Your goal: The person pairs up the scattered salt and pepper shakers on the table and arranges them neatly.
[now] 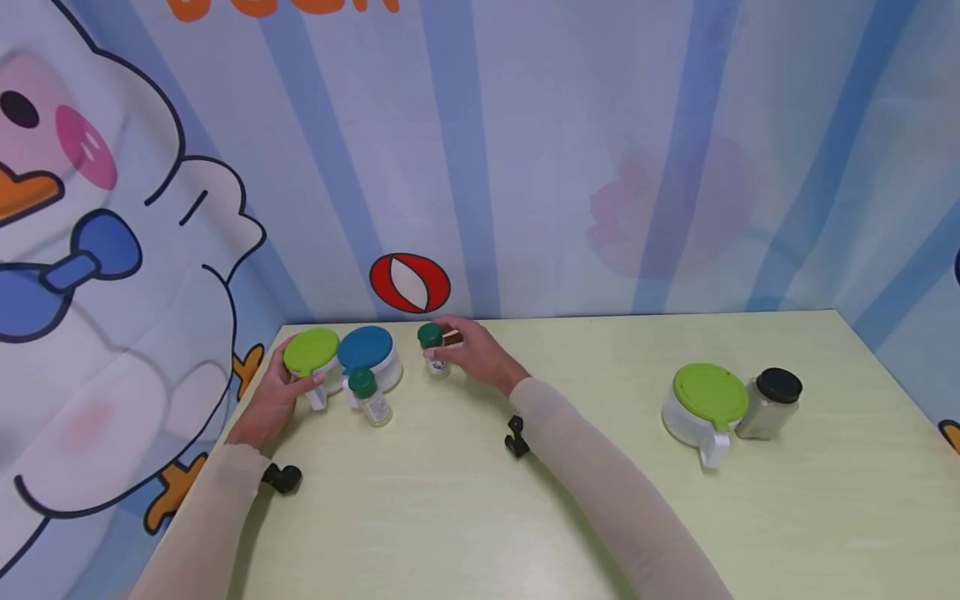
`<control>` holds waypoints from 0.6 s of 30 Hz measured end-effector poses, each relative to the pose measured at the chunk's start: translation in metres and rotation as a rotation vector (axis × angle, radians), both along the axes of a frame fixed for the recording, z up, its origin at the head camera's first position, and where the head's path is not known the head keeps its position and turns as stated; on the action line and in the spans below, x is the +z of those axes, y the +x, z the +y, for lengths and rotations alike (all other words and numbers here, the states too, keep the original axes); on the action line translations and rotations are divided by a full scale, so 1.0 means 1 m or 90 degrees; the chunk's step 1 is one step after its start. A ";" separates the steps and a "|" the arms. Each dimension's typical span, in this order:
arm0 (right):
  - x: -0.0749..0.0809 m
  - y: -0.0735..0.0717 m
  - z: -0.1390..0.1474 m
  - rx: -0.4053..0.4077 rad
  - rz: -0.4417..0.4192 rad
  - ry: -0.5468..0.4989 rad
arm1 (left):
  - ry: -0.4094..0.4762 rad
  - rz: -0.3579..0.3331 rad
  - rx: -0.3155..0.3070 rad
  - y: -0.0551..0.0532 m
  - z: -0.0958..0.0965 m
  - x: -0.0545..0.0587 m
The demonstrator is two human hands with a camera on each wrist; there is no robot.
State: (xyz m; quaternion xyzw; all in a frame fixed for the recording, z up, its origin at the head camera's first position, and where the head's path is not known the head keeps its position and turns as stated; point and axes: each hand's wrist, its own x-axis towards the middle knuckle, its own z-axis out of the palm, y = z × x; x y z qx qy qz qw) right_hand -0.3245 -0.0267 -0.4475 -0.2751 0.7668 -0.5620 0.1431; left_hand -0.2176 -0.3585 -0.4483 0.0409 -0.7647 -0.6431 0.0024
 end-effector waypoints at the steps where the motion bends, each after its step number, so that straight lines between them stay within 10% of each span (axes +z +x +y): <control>1: 0.000 0.000 0.000 0.000 0.000 0.000 | 0.001 0.000 0.000 0.000 0.000 0.000; 18: 0.000 -0.001 0.001 0.002 0.006 0.007 | -0.004 0.008 -0.008 -0.003 -0.004 -0.005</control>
